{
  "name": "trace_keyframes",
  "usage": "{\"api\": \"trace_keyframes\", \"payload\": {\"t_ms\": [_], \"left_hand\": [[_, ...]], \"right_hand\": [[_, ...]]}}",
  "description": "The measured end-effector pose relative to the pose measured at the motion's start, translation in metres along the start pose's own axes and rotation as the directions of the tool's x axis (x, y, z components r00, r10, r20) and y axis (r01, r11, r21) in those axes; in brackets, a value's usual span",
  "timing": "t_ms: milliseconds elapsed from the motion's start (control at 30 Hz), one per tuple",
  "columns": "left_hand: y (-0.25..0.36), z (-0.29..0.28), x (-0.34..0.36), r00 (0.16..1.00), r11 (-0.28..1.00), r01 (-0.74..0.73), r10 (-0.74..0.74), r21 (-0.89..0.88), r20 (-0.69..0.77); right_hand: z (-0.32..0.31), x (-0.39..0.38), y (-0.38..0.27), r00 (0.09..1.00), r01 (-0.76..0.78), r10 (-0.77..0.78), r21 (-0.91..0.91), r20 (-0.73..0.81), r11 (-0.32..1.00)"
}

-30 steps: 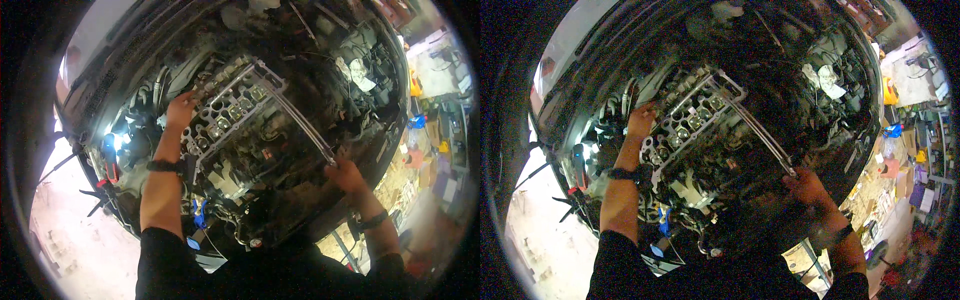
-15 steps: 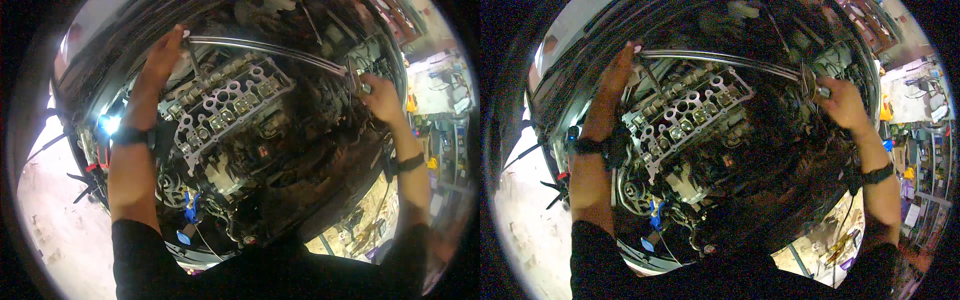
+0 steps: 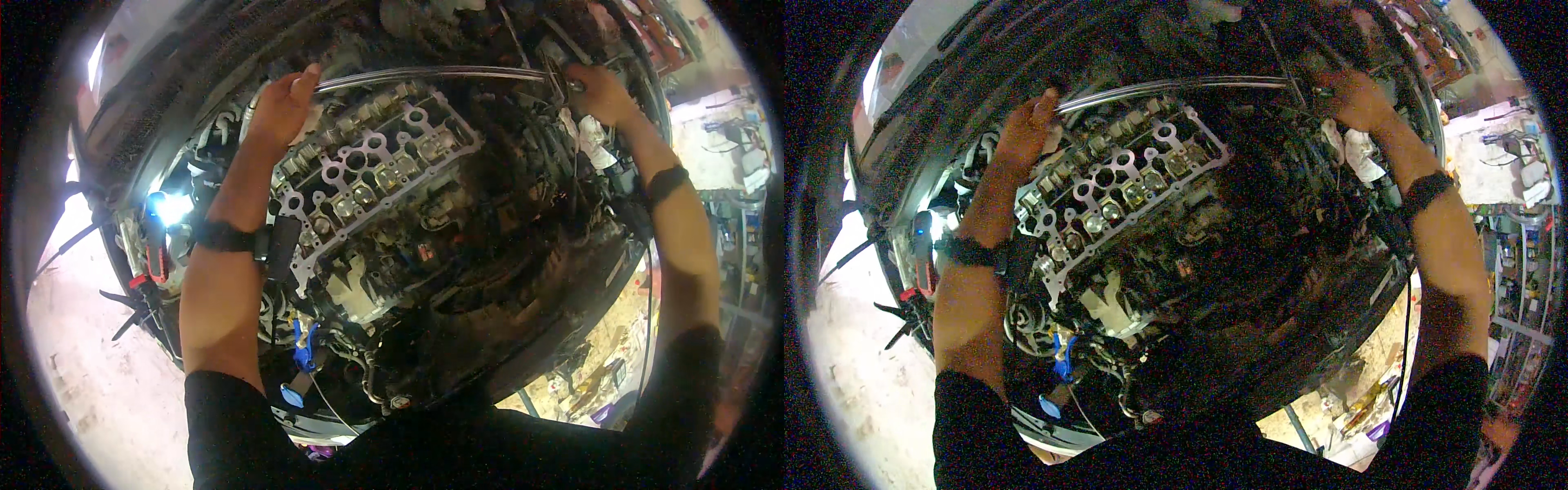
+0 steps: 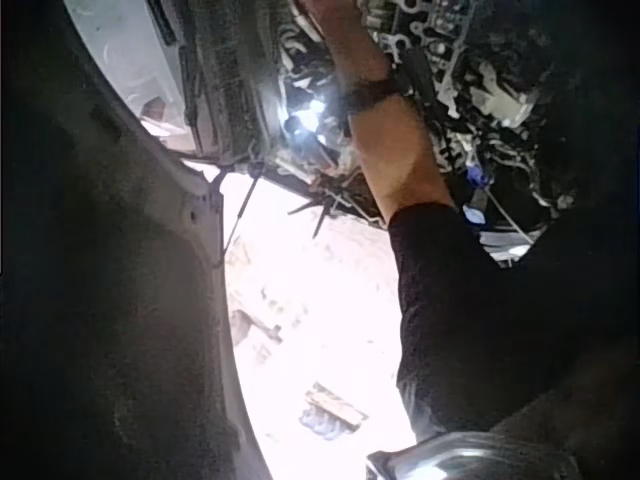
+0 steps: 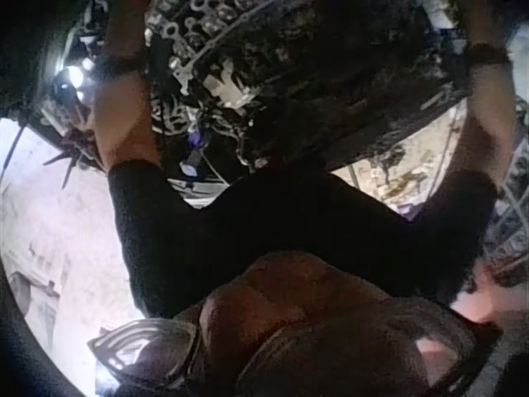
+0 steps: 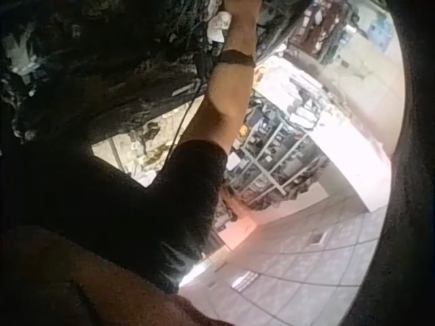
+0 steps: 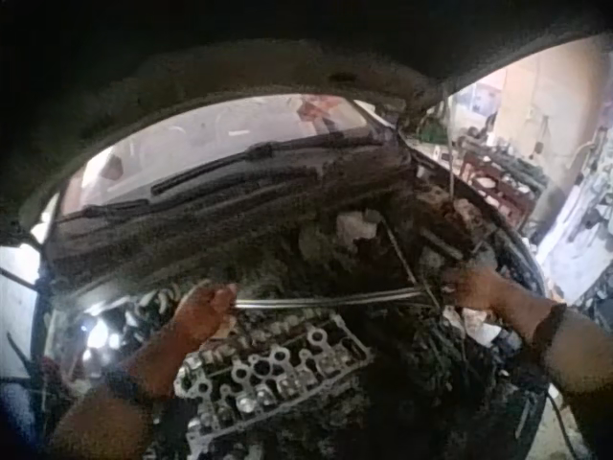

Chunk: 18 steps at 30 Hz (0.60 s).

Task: The recorder is using a torque wrench to tighten bolts on a cylinder head while repairing an automobile engine.

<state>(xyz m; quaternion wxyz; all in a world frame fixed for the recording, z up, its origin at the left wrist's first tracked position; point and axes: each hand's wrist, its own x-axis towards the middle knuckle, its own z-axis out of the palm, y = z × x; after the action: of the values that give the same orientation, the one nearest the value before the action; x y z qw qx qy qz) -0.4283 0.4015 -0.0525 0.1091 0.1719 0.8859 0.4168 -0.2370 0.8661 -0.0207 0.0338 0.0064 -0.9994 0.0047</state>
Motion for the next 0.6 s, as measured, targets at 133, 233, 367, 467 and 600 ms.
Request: {"api": "trace_keyframes", "payload": {"t_ms": [133,233,367,467,600], "left_hand": [[0.010,-0.007,-0.006,0.998,0.995,0.054,-0.050,0.083,-0.046],[0.015,-0.010,-0.004,0.997,0.997,0.039,-0.042,-0.060,-0.059],[0.013,-0.003,-0.007,0.995,0.991,0.100,-0.101,-0.092,-0.007],[-0.014,-0.002,-0.002,0.998,0.998,-0.045,0.043,-0.049,-0.047],[0.001,0.011,-0.005,0.995,0.972,0.097,-0.099,-0.214,0.001]], "right_hand": [[-0.004,0.009,-0.008,1.000,0.004,-0.003,0.107,-0.013,0.994],[-0.011,0.019,0.007,0.996,0.037,-0.034,-0.045,0.085,0.998],[-0.013,0.028,0.014,0.984,-0.029,0.029,-0.006,0.174,1.000],[-0.008,0.036,0.006,0.981,0.029,-0.009,-0.103,0.192,0.994],[0.019,0.049,0.043,0.996,0.037,-0.011,-0.292,0.092,0.956]]}}
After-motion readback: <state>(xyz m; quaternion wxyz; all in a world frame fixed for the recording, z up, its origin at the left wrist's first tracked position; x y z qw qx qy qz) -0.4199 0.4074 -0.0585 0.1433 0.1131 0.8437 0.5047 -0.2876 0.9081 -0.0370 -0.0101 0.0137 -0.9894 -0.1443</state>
